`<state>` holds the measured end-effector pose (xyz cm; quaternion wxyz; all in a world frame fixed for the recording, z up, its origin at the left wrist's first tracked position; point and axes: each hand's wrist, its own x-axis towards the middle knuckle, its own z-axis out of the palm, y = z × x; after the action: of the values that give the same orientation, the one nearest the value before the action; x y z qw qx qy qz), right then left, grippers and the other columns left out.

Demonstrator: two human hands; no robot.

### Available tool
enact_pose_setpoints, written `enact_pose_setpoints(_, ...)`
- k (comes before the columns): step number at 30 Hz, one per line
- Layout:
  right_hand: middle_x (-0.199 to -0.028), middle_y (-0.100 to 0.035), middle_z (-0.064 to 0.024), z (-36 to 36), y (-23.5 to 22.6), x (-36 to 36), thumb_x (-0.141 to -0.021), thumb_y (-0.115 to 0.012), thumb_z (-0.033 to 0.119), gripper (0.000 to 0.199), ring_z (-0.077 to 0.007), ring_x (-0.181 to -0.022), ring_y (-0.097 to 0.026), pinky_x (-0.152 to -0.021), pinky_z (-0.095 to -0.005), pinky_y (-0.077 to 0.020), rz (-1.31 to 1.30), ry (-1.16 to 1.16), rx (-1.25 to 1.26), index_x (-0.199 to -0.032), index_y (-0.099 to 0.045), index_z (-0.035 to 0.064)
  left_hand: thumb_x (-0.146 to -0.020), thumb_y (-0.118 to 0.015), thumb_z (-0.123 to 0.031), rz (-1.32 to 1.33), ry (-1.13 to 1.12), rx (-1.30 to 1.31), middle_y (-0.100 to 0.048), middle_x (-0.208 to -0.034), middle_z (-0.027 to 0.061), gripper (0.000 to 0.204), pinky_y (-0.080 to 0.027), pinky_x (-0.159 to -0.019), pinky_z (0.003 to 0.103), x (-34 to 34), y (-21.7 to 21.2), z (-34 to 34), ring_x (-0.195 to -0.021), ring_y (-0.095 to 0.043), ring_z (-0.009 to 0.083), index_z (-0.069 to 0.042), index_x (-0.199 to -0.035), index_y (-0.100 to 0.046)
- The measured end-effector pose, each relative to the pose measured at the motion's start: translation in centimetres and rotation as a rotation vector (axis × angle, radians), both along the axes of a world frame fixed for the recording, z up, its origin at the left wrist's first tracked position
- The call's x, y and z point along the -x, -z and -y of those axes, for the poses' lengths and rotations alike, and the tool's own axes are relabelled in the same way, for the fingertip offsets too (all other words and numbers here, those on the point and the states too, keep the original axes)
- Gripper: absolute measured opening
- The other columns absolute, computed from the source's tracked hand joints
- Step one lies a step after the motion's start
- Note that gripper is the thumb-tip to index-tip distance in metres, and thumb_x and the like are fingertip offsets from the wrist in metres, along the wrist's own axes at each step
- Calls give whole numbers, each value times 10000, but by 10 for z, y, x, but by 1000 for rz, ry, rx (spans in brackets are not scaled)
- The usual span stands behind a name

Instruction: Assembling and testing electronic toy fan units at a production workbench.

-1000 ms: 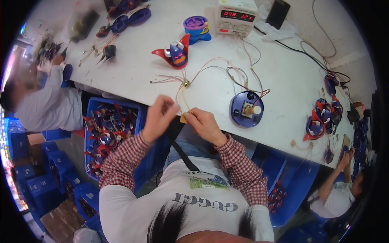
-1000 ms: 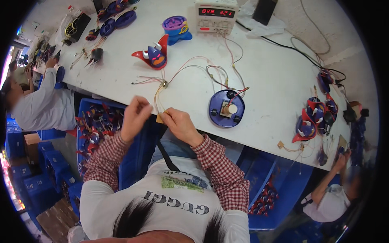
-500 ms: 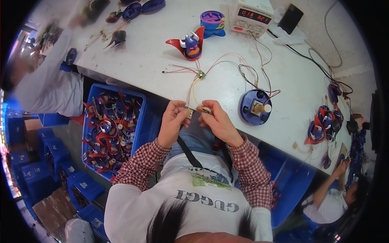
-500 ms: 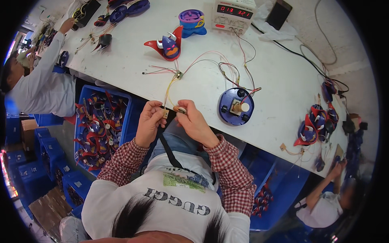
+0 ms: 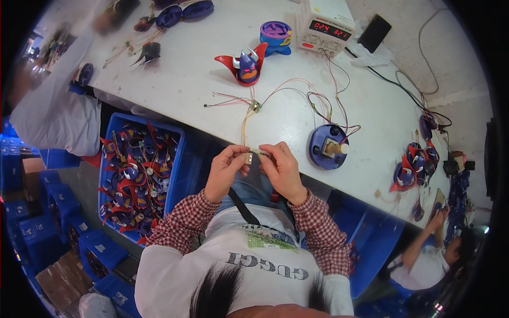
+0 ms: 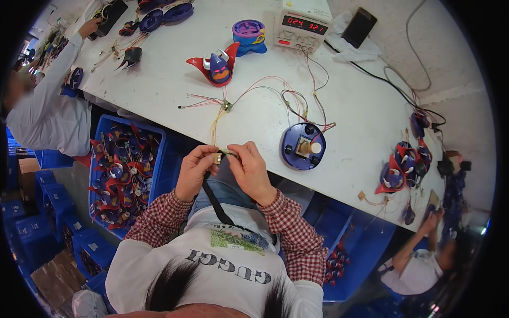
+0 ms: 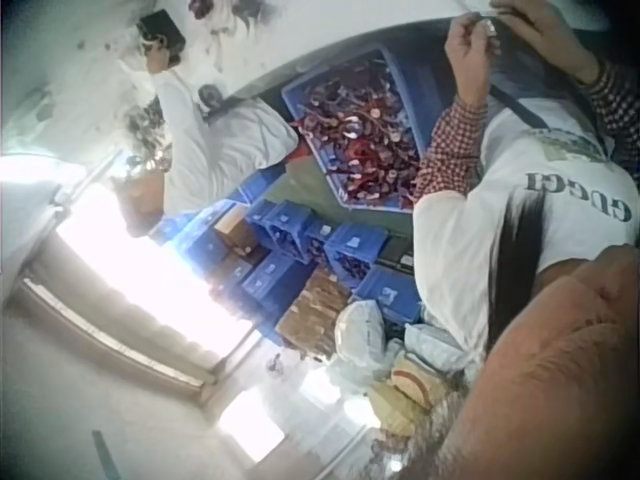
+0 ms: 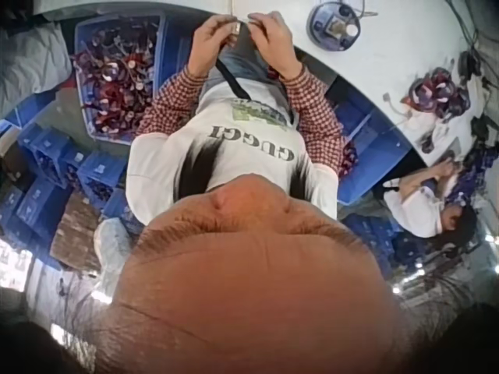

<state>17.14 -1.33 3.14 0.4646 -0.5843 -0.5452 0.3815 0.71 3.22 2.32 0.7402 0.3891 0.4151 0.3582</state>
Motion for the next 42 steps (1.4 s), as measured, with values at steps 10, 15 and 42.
enact_pose_setpoints(10,-847,-568,-39,-4,-6,1,-858,-606,15,170,-97,-656,-516,-583,-189,-431,-639,-29,374,-1026,-591,1,-897,-553,-55,-44,-3,-66,-622,-880,82,220,-476,-601,209,0,8,0,-672,-557,106,30,-1097,-587)
enact_pose_setpoints(15,-835,-583,-40,-4,7,6,-845,-621,15,141,-105,-643,-504,-575,-203,-423,-255,-24,144,-983,-594,3,-900,-552,-60,-54,5,-66,-622,-879,86,221,-476,-599,209,-4,6,-4,-667,-555,108,33,-1098,-586)
enact_pose_setpoints(42,-802,-566,-63,-13,6,3,-801,-631,-24,143,-155,-588,-492,-533,-248,-406,73,0,-116,-936,-597,8,-918,-539,-57,19,4,-121,-620,-851,90,199,-490,-635,218,-11,2,-8,-682,-565,113,35,-1089,-582)
